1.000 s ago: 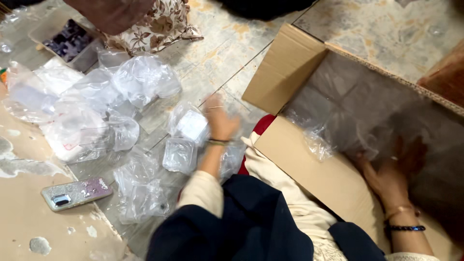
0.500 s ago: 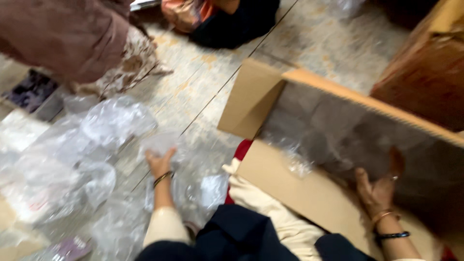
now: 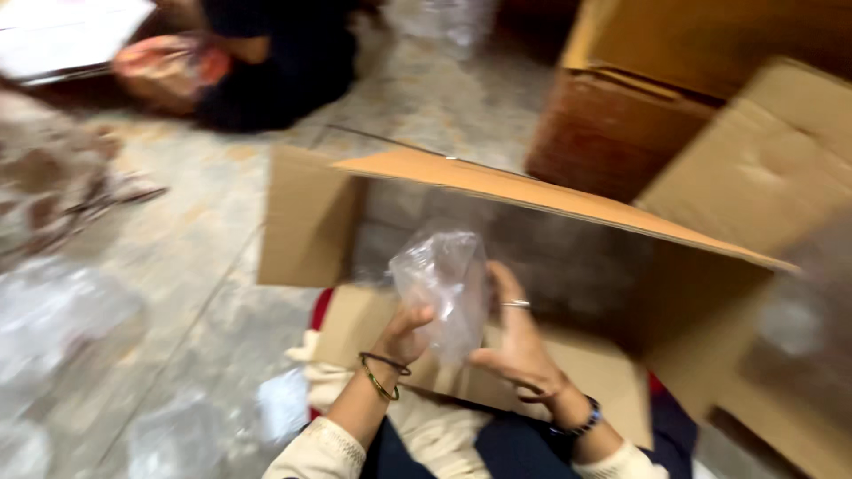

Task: The person sits on the floor and wraps clear plastic containers in plastic bags, then places the wrapped containers into an open cardboard box lined with plastic. They repeatedly take containers from a pile on the floor, bag them, and arrange them inside the box.

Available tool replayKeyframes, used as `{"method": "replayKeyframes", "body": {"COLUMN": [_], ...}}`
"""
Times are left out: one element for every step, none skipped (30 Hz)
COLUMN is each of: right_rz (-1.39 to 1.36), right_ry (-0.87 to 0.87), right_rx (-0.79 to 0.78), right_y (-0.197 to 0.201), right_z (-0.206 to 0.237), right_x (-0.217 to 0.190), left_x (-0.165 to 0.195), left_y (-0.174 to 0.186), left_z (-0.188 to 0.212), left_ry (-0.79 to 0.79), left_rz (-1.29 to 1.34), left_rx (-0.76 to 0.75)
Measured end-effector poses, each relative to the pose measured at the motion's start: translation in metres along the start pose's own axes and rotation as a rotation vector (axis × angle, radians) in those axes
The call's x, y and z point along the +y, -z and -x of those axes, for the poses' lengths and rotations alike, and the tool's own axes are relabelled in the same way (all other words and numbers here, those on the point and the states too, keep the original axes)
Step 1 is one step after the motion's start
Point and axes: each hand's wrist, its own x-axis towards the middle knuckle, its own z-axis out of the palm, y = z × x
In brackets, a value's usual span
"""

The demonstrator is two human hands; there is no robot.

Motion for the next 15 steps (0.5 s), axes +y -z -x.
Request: {"method": "replayKeyframes", "body": {"right_rz": [-0.038, -0.070, -0.105, -0.142, -0.187, -0.237, -0.292, -0.296, -0.305, -0.316, -0.302, -0.291, -0.279, -0.298, -0.317], "right_ry": [-0.058, -0.155, -0.242, -0.321, -0.340, -0.362, -0.387, -0.398, -0.409, -0.424, -0.403, -0.384, -0.362, -0.367, -0.369], "right_rx": [-0.065, -0.029, 0.005, 0.033, 0.038, 0.037, 0.033, 0.050, 0.067, 0.083, 0.088, 0.092, 0.098, 0.072, 0.047], "right_y": [0.002, 0.005, 0.008, 0.012, 0.015, 0.016, 0.017, 0.017, 0.017, 0.016, 0.016, 0.017, 0.018, 0.021, 0.024], "right_z": [-0.002, -0.005, -0.009, -0.015, -0.016, -0.017, -0.017, -0.016, -0.014, -0.012, -0.010, -0.011, -0.011, -0.011, -0.012], "right_x": [-0.007, -0.012, -0.015, -0.015, -0.015, -0.013, -0.010, -0.007, -0.002, 0.003, 0.008, 0.013, 0.019, 0.023, 0.027], "left_x": [-0.008, -0.014, -0.019, -0.024, -0.027, -0.031, -0.035, -0.038, -0.041, -0.043, -0.045, -0.045, -0.045, -0.045, -0.045], "left_y": [-0.009, -0.014, -0.016, -0.017, -0.016, -0.013, -0.011, -0.009, -0.007, -0.006, -0.004, -0.004, -0.003, -0.002, -0.001], "left_z": [-0.015, -0.028, -0.038, -0.044, -0.048, -0.049, -0.049, -0.047, -0.045, -0.043, -0.041, -0.040, -0.039, -0.039, -0.039], "left_ry": [0.019, 0.030, 0.056, 0.063, 0.064, 0.067, 0.081, 0.096, 0.112, 0.104, 0.100, 0.097, 0.086, 0.071, 0.055], "left_rz": [-0.052, -0.105, -0.174, -0.180, -0.188, -0.196, -0.225, -0.255, -0.287, -0.306, -0.324, -0.342, -0.349, -0.358, -0.368], "left_rx": [-0.005, 0.014, 0.059, 0.057, 0.061, 0.073, 0.088, 0.105, 0.126, 0.127, 0.130, 0.136, 0.117, 0.093, 0.066]}}
